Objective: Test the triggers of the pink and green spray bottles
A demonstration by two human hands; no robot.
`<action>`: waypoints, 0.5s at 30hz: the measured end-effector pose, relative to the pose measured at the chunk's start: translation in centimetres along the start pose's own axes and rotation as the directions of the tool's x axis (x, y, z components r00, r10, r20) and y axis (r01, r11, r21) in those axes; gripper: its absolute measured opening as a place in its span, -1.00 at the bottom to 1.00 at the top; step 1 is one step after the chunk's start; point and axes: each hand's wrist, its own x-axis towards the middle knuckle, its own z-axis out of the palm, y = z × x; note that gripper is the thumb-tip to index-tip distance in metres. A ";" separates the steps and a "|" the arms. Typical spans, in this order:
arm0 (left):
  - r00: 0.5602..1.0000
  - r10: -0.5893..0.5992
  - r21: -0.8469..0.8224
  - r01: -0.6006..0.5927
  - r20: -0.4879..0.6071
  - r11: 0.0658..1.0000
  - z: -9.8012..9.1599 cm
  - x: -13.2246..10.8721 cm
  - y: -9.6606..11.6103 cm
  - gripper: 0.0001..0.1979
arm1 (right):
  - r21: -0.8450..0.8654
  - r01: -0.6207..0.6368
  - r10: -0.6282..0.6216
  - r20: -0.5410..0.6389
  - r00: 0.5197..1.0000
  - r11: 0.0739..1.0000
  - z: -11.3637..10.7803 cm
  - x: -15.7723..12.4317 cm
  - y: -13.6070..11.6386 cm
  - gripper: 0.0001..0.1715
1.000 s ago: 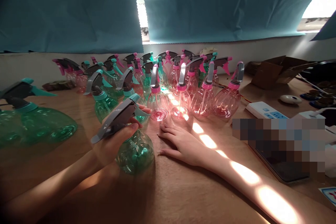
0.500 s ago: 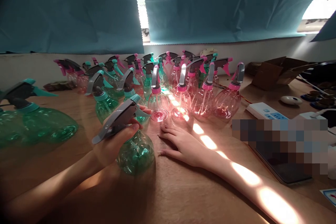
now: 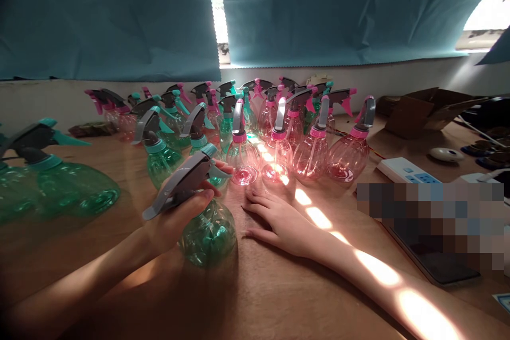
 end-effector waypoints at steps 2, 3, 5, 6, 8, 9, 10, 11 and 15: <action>1.000 0.000 -0.003 0.000 -0.002 1.000 0.0 0.0 0.0 -0.93 | -0.005 0.002 -0.002 0.001 1.000 1.000 0.0 0.0 0.0 -0.36; 1.000 -0.002 -0.003 0.002 0.001 1.000 0.0 0.0 0.0 -0.94 | -0.006 0.001 -0.001 0.001 1.000 1.000 0.0 0.0 0.0 -0.36; 1.000 -0.012 0.000 0.012 0.003 1.000 0.0 0.0 0.0 -0.95 | -0.010 -0.003 0.003 0.006 1.000 1.000 0.0 0.0 0.0 -0.37; 1.000 -0.015 0.002 0.015 0.001 1.000 0.0 -0.1 0.0 -0.95 | -0.012 -0.004 0.005 0.009 1.000 1.000 0.0 0.0 0.0 -0.37; 1.000 -0.016 0.009 0.016 -0.008 1.000 0.0 -0.1 -0.1 -0.95 | -0.014 -0.006 0.006 0.015 1.000 1.000 0.0 0.1 0.0 -0.37; 1.000 -0.014 0.013 0.015 -0.013 1.000 0.0 -0.1 -0.1 -0.95 | -0.010 -0.005 0.005 0.015 1.000 1.000 0.0 0.1 0.0 -0.38; 1.000 -0.014 0.018 0.014 -0.018 1.000 0.0 -0.1 -0.1 -0.94 | -0.005 -0.004 0.004 0.012 1.000 1.000 0.0 0.1 0.0 -0.38; 1.000 -0.013 0.023 0.013 -0.020 1.000 0.0 -0.1 -0.1 -0.94 | 0.000 -0.004 0.004 0.009 1.000 1.000 -0.1 0.1 -0.1 -0.39; 0.999 0.024 0.050 -0.022 -0.040 0.999 0.1 -0.2 -0.2 -0.91 | 0.009 -0.004 0.004 0.005 1.000 1.000 -0.1 0.0 -0.2 -0.39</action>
